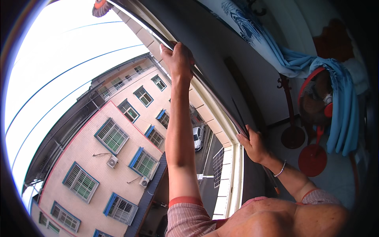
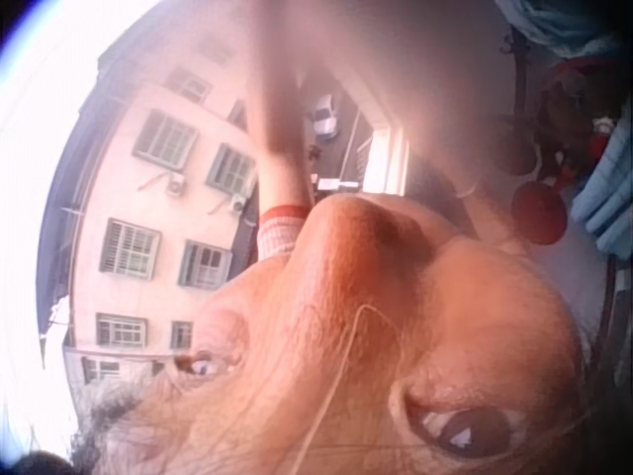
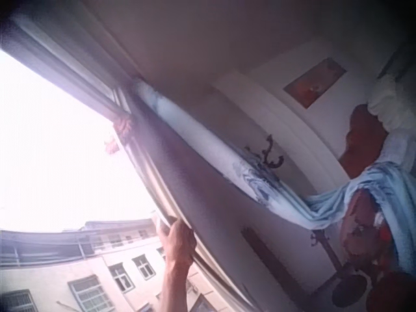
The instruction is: The person dips a mop into a bucket of water, wrings it out, and uses it to clean the upper part of a window. They then use a cloth to wipe the window frame and sill, and finally use a squeegee to dry the glass.
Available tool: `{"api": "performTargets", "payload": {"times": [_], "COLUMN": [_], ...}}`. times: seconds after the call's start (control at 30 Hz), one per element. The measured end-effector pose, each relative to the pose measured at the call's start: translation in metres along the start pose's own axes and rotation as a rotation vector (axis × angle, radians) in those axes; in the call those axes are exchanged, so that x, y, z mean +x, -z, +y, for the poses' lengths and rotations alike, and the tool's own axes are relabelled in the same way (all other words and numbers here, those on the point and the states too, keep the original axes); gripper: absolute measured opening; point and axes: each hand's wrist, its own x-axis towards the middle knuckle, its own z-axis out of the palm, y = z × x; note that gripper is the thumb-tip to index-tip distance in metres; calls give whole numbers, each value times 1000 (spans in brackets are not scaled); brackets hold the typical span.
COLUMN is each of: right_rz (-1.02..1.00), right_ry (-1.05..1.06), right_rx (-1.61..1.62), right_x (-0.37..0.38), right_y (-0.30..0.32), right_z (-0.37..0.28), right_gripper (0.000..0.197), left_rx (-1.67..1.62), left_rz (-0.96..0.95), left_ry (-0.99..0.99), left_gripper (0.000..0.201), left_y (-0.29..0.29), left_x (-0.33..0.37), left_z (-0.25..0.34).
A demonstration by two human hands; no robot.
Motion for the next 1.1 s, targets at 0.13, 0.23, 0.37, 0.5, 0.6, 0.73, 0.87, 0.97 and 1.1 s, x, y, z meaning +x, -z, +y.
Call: {"api": "performTargets", "payload": {"times": [0.13, 0.23, 0.37, 0.5, 0.6, 0.73, 0.87, 0.97, 1.1], "right_rz": [-14, -82, -247, -340, -332, -231, -191, -250, -286], "right_ry": [70, 77, -29, -239, -249, -131, -160, -268, -286], "right_rx": [-47, -46, 83, 275, 250, 317, 389, 546, 622], "right_x": [-8, -19, -41, -79, -69, 39, 167, 215, 252], "right_y": [15, 21, 27, 23, 3, -35, -60, -81, -107], "right_z": [5, -3, 6, 12, 16, -11, -34, -77, -105], "right_gripper": [20, 20, 22, 24, 25, 31, 36, 37, 38], "left_rx": [-160, -145, -172, -154, -56, -135, -46, 24, 284], "left_rz": [13, 18, 56, 65, 121, -6, -50, 40, 64], "left_ry": [-136, -155, -114, -40, 5, 49, 65, 169, 93], "left_gripper": [12, 11, 15, 20, 22, 27, 19, 33, 37], "left_y": [-9, -2, 14, 45, 61, 62, 38, 51, 74], "left_x": [-25, -44, -61, -42, -14, 10, 10, 50, 107], "left_z": [15, 29, 29, 13, 6, -11, -24, 1, 16]}}
